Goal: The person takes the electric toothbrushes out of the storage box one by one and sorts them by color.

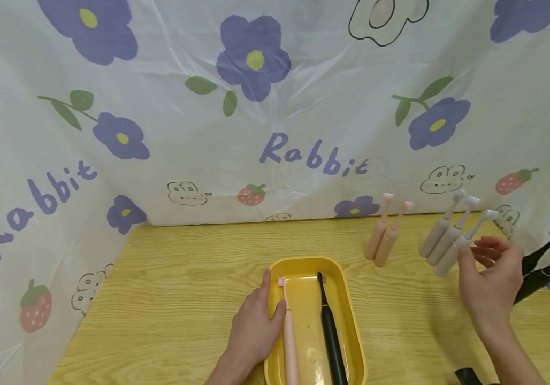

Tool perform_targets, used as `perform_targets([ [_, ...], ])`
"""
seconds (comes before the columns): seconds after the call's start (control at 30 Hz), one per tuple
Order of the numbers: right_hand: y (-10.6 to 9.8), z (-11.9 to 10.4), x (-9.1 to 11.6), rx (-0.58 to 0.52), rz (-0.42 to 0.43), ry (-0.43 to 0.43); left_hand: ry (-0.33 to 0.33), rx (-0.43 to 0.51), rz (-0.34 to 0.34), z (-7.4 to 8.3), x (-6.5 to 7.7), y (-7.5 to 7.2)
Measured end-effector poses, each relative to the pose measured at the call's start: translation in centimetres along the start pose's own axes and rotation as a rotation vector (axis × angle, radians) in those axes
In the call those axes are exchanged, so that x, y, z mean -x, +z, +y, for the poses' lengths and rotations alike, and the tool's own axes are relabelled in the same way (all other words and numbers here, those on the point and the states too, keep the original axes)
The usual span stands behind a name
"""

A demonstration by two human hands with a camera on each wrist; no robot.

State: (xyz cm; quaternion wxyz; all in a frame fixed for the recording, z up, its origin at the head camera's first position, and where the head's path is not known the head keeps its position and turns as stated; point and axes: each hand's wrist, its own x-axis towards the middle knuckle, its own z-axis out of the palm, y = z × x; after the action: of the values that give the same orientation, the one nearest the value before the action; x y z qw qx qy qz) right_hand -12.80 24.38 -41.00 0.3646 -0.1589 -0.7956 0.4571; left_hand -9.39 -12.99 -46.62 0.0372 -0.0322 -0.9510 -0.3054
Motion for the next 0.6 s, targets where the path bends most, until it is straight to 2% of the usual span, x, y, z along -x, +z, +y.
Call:
perform_targets([
  [0.1,-0.1,-1.8,0.6,-0.098,-0.011,-0.102,0.003,0.001,-0.001,0.0,0.0,0.0],
  [0.17,-0.1,-3.2,1.1,-0.176,-0.053,-0.174,0.004,0.0,0.001,0.0,0.0,0.0],
  [0.3,0.4,-5.5,2.0,-0.35,-0.2,-0.329,0.003,-0.003,0.007,-0.1,0.0,-0.1],
  [0.37,0.9,-6.2,2.5,-0.425,-0.281,-0.377,0.003,-0.002,0.008,-0.1,0.0,-0.1],
  [0.5,2.4,-6.8,3.6,-0.522,-0.414,-0.389,0.007,0.004,0.008,-0.1,0.0,-0.2],
  [0.6,3.4,-6.9,4.6,-0.532,-0.486,-0.373,0.012,0.01,0.006,0.0,0.0,-0.2],
])
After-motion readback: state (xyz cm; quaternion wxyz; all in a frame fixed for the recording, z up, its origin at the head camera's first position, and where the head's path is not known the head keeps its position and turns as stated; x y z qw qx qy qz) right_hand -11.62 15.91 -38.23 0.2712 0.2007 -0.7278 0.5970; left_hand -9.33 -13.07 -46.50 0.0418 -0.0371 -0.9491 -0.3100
